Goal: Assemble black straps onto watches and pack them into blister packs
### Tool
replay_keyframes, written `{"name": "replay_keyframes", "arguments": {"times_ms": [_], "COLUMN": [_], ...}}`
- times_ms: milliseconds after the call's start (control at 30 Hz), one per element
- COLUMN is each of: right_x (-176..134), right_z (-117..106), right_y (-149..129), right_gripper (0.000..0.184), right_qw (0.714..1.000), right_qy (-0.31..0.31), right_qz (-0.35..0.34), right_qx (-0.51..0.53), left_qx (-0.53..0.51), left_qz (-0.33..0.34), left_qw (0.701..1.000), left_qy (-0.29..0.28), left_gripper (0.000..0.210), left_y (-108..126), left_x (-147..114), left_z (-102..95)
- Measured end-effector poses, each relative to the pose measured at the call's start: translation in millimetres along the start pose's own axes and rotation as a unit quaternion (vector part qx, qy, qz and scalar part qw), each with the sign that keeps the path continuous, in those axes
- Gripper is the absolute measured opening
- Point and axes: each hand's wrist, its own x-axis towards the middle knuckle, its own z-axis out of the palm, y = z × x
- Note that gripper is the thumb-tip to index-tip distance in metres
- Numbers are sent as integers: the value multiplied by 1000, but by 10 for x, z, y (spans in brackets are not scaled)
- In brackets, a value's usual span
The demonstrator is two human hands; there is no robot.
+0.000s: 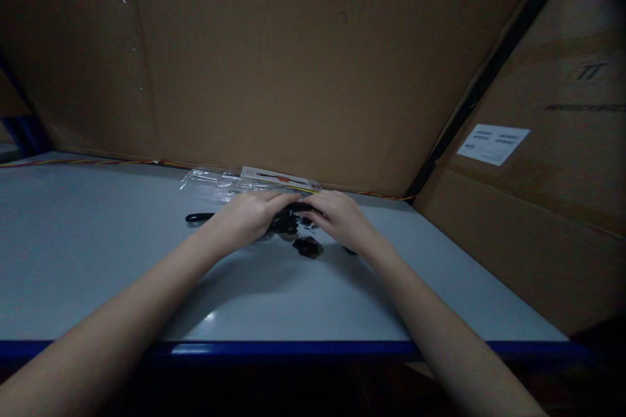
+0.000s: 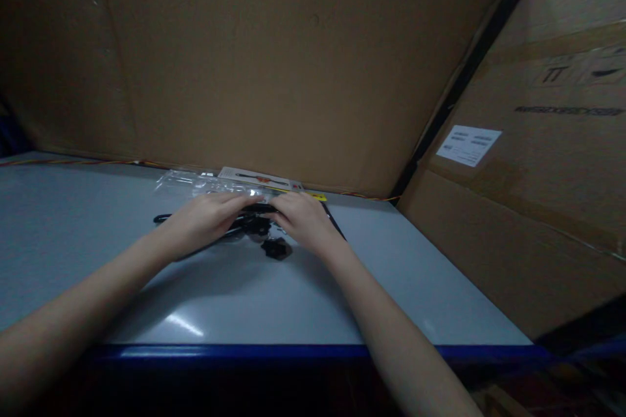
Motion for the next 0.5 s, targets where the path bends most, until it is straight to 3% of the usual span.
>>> {"name": "replay_keyframes", "arguments": {"times_ms": [167,267,367,500], "right_x": [-15,-26,-23,-11], "right_z": [-1,-12,-11,-10], "right_y": [18,54,84,83], "right_gripper": [27,32,36,38], "right_qw": [991,979,970,955], "right_qy": [25,52,78,88], "right_qz": [129,198,227,255], "right_qx": [-25,-1,48,120], "left_qx": [90,116,109,94], "left_qz": [-124,-198,-241,-274], "left_qw": [986,967,951,929], "left_qy": [-72,-113,-160,-231], "left_gripper": [52,69,84,77], "left_y": [-389,-706,-945,-1094], "left_x": [-12,-33,-31,-26], "left_z": [-138,-130,-57,6]}}
